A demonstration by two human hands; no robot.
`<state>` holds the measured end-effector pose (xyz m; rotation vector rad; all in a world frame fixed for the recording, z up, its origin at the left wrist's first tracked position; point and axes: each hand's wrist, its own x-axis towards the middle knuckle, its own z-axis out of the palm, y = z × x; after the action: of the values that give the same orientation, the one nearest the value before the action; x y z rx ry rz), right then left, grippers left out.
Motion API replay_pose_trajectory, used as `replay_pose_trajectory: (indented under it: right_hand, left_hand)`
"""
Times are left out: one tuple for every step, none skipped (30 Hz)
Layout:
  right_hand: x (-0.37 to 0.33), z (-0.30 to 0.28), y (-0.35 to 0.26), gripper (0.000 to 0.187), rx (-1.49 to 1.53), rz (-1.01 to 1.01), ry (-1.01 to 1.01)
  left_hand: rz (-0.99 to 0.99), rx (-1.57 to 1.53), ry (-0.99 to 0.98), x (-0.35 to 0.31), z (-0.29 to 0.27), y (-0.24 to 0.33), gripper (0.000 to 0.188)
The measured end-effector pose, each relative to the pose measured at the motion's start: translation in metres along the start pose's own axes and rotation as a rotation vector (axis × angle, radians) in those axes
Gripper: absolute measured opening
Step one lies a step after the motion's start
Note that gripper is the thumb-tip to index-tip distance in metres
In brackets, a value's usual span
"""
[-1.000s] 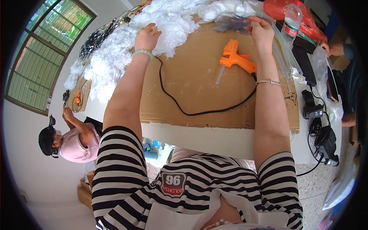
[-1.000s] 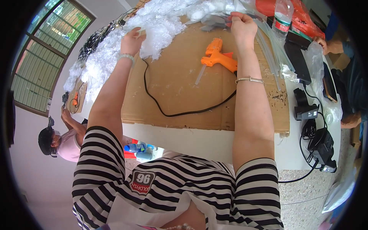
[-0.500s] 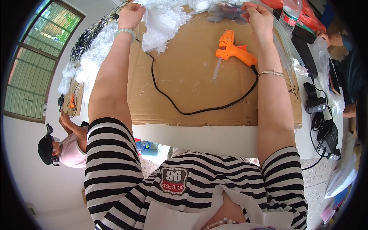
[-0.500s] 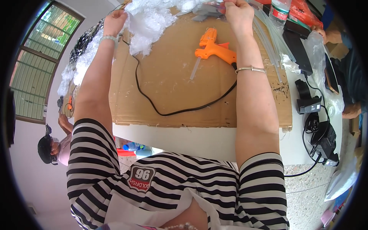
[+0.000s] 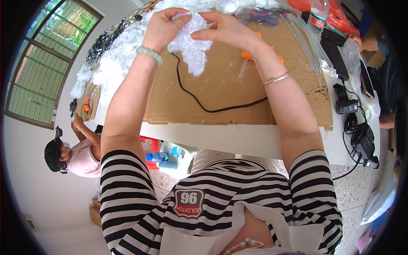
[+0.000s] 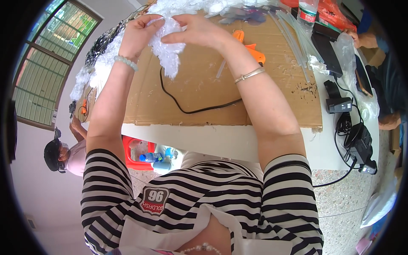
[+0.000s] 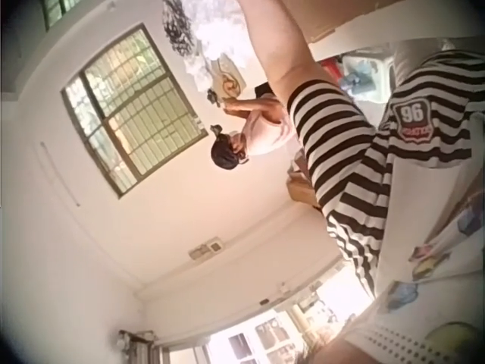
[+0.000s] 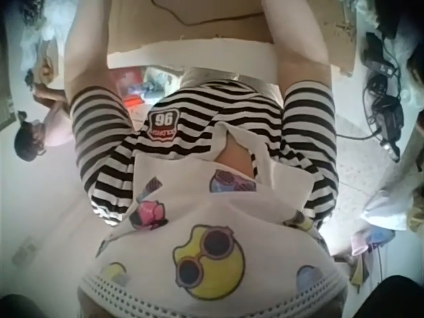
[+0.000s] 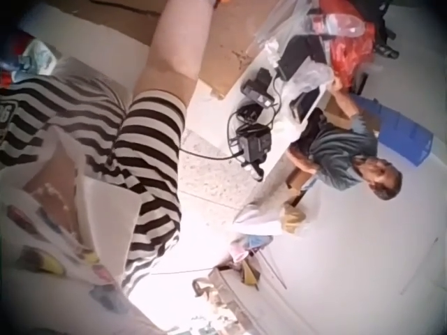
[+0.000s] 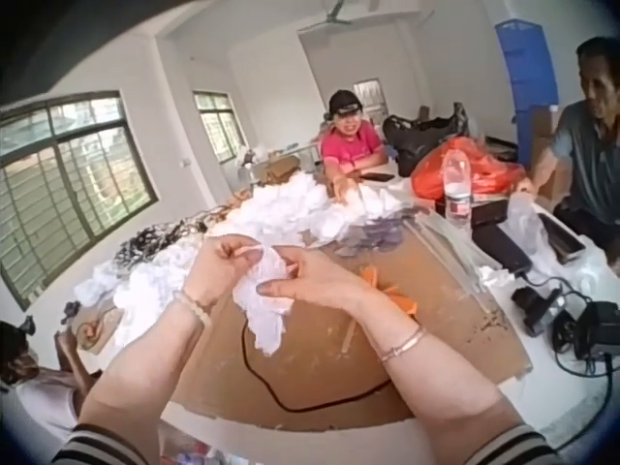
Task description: Using a hot glue gun to attach white fiberfill stuffing to white fabric base pieces.
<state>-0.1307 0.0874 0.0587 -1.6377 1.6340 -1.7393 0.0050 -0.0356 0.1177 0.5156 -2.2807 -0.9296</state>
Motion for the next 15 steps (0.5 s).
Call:
replay_pose_trajectory:
  right_hand:
    - [0.000, 0.000, -0.008, 0.037, -0.001, -0.003, -0.007]
    - [0.001, -0.002, -0.017, 0.036, -0.072, 0.069, -0.202]
    - [0.001, -0.003, -0.024, 0.035, -0.144, 0.140, -0.396]
    - [-0.001, -0.002, -0.026, 0.035, -0.147, 0.136, -0.400]
    - [-0.003, -0.001, -0.024, 0.032, -0.070, 0.164, -0.383]
    - [-0.006, 0.000, -0.024, 0.030, 0.007, 0.191, -0.365]
    - [-0.009, 0.001, -0.026, 0.030, -0.001, 0.184, -0.365]
    - [-0.012, 0.002, -0.028, 0.029, 0.113, 0.202, -0.363]
    - [-0.015, 0.002, -0.030, 0.028, 0.226, 0.218, -0.360]
    - [-0.022, 0.001, -0.038, 0.028, 0.214, 0.213, -0.358]
    - [-0.033, 0.002, -0.051, 0.032, 0.367, 0.260, -0.381]
    - [-0.044, 0.004, -0.063, 0.036, 0.520, 0.306, -0.403]
    - [-0.055, 0.006, -0.069, 0.036, 0.508, 0.302, -0.392]
    - [-0.065, 0.012, -0.070, 0.041, 0.500, 0.338, -0.443]
    - [-0.077, 0.017, -0.070, 0.046, 0.493, 0.374, -0.495]
  left_hand:
    - [-0.002, -0.001, 0.007, -0.008, 0.000, 0.006, 0.020]
    - [-0.019, 0.003, -0.010, -0.015, -0.001, 0.011, 0.019]
    - [-0.036, 0.007, -0.026, -0.021, -0.002, 0.014, 0.018]
    - [-0.035, 0.005, -0.021, -0.027, -0.006, 0.016, 0.018]
    - [-0.061, -0.044, -0.029, -0.032, -0.009, 0.018, 0.018]
    - [-0.084, -0.094, -0.039, -0.037, -0.013, 0.019, 0.017]
    - [-0.076, -0.096, -0.033, -0.042, -0.015, 0.020, 0.017]
    - [-0.071, -0.141, -0.027, -0.049, -0.017, 0.020, 0.018]
    - [-0.064, -0.187, -0.022, -0.056, -0.019, 0.020, 0.020]
    - [-0.115, -0.191, -0.035, -0.063, -0.022, 0.021, 0.019]
    - [-0.104, -0.198, -0.033, -0.072, -0.023, 0.022, 0.019]
    - [-0.101, -0.224, -0.065, -0.080, -0.024, 0.023, 0.018]
    - [-0.094, -0.250, -0.106, -0.088, -0.023, 0.028, 0.018]
    - [-0.083, -0.299, -0.173, -0.097, -0.025, 0.036, 0.018]
    - [-0.073, -0.301, -0.174, -0.106, -0.023, 0.043, 0.018]
